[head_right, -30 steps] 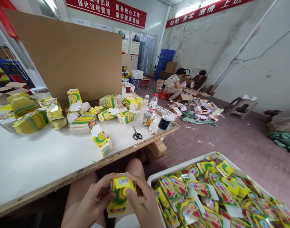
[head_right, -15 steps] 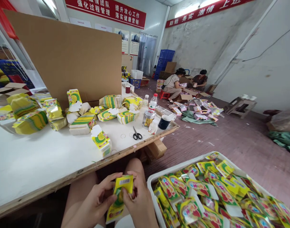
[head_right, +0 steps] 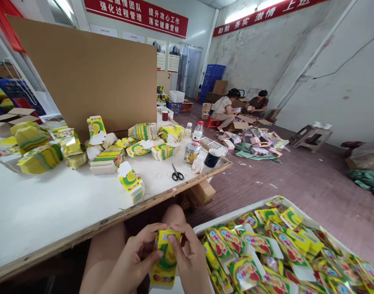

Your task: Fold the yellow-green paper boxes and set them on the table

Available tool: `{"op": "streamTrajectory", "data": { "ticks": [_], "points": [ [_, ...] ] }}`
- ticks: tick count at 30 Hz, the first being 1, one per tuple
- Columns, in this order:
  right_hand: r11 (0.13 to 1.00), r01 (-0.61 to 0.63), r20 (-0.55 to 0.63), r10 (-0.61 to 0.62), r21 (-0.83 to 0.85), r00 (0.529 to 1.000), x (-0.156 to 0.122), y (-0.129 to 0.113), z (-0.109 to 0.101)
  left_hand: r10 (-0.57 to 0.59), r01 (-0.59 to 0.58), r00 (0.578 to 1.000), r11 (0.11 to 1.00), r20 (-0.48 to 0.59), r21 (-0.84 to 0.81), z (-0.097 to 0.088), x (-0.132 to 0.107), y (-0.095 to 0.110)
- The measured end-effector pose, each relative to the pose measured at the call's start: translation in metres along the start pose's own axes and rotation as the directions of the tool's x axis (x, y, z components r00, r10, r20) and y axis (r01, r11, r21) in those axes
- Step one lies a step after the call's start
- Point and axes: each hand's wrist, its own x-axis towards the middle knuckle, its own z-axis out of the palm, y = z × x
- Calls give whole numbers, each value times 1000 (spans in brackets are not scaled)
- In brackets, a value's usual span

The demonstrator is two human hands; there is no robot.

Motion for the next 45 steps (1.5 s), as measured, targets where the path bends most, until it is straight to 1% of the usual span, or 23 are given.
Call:
{"op": "streamTrajectory", "data": {
  "ticks": [2,4,5,7,8,9,11,13,18,23,27,29,31,33,34,35,37,38,39,40,41,43,45],
  "points": [
    [983,55,-138,-79,-174,987,1,-1,-17,117,-97,991,956,-57,278,-6,8,0],
    [889,48,-271,-190,-455,944,3,-2,-40,286,-145,947,787,-145,600,-26,22,-1],
    [825,22,-306,-234,-564,923,4,-2,-51,342,-127,921,719,-188,683,-41,30,-3],
    [743,-5,-323,-285,-670,902,3,1,-67,393,-77,882,667,-261,741,-74,47,-10],
    [743,-4,-311,-276,-670,909,2,4,-70,427,6,854,563,-298,826,-91,55,-15],
    [766,6,-295,-255,-643,921,0,7,-71,430,93,844,469,-319,878,-106,61,-21],
    [837,30,-261,-205,-547,943,-2,13,-62,409,128,855,430,-319,894,-128,67,-33],
    [902,29,-243,-147,-430,959,-2,16,-48,384,126,872,422,-303,898,-139,66,-41],
    [973,-39,-156,3,-229,988,6,2,-15,402,112,871,398,-283,910,-140,53,-47],
    [987,-139,-130,128,-78,983,2,-7,3,489,0,841,427,-231,904,-130,47,-39],
    [951,-284,-43,291,127,956,-4,-4,13,614,-126,763,446,-201,886,-98,22,-20],
    [907,-318,15,327,275,945,-4,-2,19,662,-259,742,421,-99,870,-75,6,-12],
    [842,-359,43,375,403,926,-3,-3,22,672,-435,736,379,80,816,-53,-8,-8],
    [762,-416,82,436,496,896,-1,-6,23,664,-569,721,405,198,715,-36,-17,-10],
    [727,-439,104,458,528,883,0,-8,22,662,-588,726,457,186,668,-30,-20,-11],
    [700,-458,128,471,548,873,0,-9,21,653,-572,747,534,126,622,-26,-21,-12],
    [683,-471,156,472,558,868,-1,-12,19,576,-457,812,733,-101,503,-22,-21,-11],
    [685,-471,167,463,555,870,-3,-13,20,492,-385,843,834,-217,396,-22,-19,-9],
    [684,-470,181,452,558,873,-5,-14,21,384,-318,874,915,-298,247,-22,-17,-6],
    [675,-469,199,440,570,876,-7,-14,24,265,-255,908,964,-324,75,-23,-14,-2],
    [659,-465,214,428,592,878,-9,-14,28,152,-189,941,977,-303,-98,-24,-11,2],
    [609,-462,238,415,645,878,-13,-13,37,-29,-38,985,927,-172,-374,-25,-7,9],
    [577,-469,255,415,669,874,-15,-13,45,-144,105,989,849,-35,-518,-24,-5,13]
  ]
}}
